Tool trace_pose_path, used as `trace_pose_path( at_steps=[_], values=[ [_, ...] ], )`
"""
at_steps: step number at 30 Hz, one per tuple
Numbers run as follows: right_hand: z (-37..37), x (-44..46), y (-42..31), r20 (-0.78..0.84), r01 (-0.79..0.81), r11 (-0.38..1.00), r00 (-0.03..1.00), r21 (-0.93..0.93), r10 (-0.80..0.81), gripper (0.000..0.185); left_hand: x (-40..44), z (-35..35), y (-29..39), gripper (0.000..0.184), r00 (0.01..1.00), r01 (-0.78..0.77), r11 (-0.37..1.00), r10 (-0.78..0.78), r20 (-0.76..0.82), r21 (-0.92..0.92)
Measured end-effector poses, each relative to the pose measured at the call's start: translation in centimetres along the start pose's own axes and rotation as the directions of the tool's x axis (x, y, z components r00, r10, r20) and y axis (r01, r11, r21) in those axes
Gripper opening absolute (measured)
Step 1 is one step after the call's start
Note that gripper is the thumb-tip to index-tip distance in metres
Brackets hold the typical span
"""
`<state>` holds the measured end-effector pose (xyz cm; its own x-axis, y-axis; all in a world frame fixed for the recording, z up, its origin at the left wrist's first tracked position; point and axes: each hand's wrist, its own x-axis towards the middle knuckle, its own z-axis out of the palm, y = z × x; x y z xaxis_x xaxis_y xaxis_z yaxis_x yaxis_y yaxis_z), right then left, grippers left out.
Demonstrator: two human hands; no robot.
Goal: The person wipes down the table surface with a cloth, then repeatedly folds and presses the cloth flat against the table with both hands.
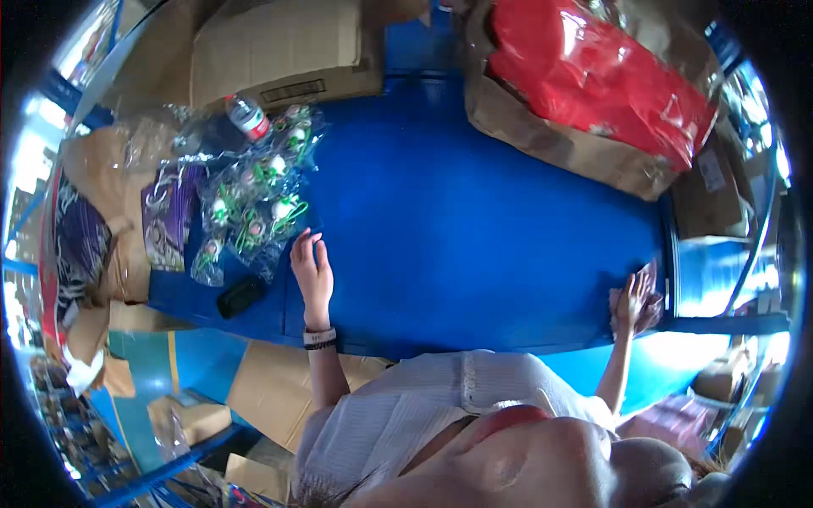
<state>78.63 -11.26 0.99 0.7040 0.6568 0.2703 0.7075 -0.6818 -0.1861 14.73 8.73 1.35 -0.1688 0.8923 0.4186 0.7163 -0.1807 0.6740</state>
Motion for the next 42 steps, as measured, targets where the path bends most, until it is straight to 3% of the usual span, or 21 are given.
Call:
trace_pose_path(
  at_steps=[2,5,6,7,9,10,12,15,17,19,20,22,24,26,28,29,32,34,37,42],
  values=[
    [0.0,-0.2,-5.8,0.053,0.03,0.998,0.998,0.052,-0.032,0.051,0.2,0.2,-0.1,0.015,1.0,-0.019,1.0,0.019,-0.005,0.017],
    [1.8,0.2,-17.9,0.12,0.189,0.965,0.97,0.181,-0.213,0.052,0.2,0.3,0.0,0.015,0.999,-0.038,0.998,0.038,0.004,0.045],
    [4.2,-0.2,-21.3,-0.079,0.365,0.903,0.931,0.228,-0.357,0.048,0.2,0.4,0.4,0.015,0.999,-0.041,0.996,0.04,0.011,0.081],
    [5.0,-0.4,-25.1,-0.086,0.512,0.822,0.857,0.249,-0.508,0.047,0.2,0.4,0.9,0.015,0.999,-0.045,0.992,0.044,0.018,0.117],
    [7.2,-3.2,-33.4,-0.013,0.602,0.741,0.779,0.298,-0.627,0.047,0.2,0.3,1.3,0.015,0.998,-0.054,0.98,0.05,0.028,0.19],
    [6.9,-5.2,-37.4,-0.012,0.631,0.621,0.706,0.465,-0.708,0.048,0.3,0.1,1.2,0.015,0.999,-0.05,0.979,0.046,0.023,0.197],
    [9.1,-11.3,-43.9,-0.246,0.836,0.296,0.441,0.463,-0.863,0.051,0.5,0.0,0.9,0.016,0.999,-0.04,0.997,0.041,-0.012,0.071],
    [1.5,-20.0,-46.9,-0.202,0.855,-0.099,0.007,0.509,-0.979,0.052,0.2,-0.1,0.5,0.016,0.999,-0.028,0.998,0.026,-0.046,-0.051],
    [0.9,-22.6,-46.8,-0.197,0.848,-0.21,-0.128,0.487,-0.972,0.051,-0.1,-0.5,0.1,0.016,0.996,0.055,0.989,-0.063,-0.055,-0.139],
    [1.2,-22.9,-47.0,-0.169,0.727,-0.269,-0.209,0.632,-0.963,0.048,0.2,-0.6,0.1,0.016,0.988,0.127,0.964,-0.145,-0.059,-0.234],
    [1.3,-22.3,-47.0,-0.097,0.688,-0.215,-0.206,0.693,-0.974,0.049,0.4,-0.6,0.1,0.016,0.988,0.122,0.965,-0.14,-0.06,-0.234],
    [1.9,-18.6,-47.1,-0.05,0.555,-0.075,-0.061,0.829,-0.997,0.049,0.7,-0.7,0.4,0.015,0.992,0.098,0.973,-0.112,-0.059,-0.207],
    [2.0,-12.5,-45.5,0.05,0.317,0.12,0.222,0.941,-0.974,0.05,0.5,-0.8,0.5,0.015,0.994,0.08,0.981,-0.091,-0.053,-0.177],
    [2.3,-5.6,-40.8,0.152,0.106,0.25,0.553,0.962,-0.819,0.05,0.1,-1.1,0.4,0.015,0.996,0.071,0.984,-0.08,-0.05,-0.165],
    [2.9,0.6,-33.0,0.139,0.062,0.316,0.806,0.947,-0.575,0.05,0.5,-0.8,0.2,0.015,0.997,0.041,0.987,-0.052,-0.063,-0.158],
    [3.2,2.9,-28.5,0.106,0.081,0.373,0.885,0.924,-0.454,0.05,0.5,-0.7,0.2,0.015,0.997,0.032,0.987,-0.043,-0.067,-0.16],
    [4.4,7.2,-14.4,-0.037,0.171,0.726,0.98,0.666,-0.197,0.05,0.4,-0.8,0.5,0.016,0.997,0.046,0.99,-0.053,-0.049,-0.136],
    [4.9,8.1,-6.4,-0.091,0.114,0.908,0.992,0.402,-0.084,0.05,0.6,-0.8,0.7,0.016,0.998,0.05,0.992,-0.054,-0.035,-0.112],
    [5.5,8.0,0.9,-0.108,-0.039,0.988,0.993,0.15,0.055,0.05,0.6,-0.8,0.6,0.017,0.999,0.031,0.995,-0.034,-0.028,-0.098],
    [6.0,8.0,3.8,-0.139,-0.143,0.989,0.979,0.041,0.147,0.05,0.4,-0.8,0.3,0.017,0.999,0.0,0.998,-0.003,-0.043,-0.067]
  ],
)
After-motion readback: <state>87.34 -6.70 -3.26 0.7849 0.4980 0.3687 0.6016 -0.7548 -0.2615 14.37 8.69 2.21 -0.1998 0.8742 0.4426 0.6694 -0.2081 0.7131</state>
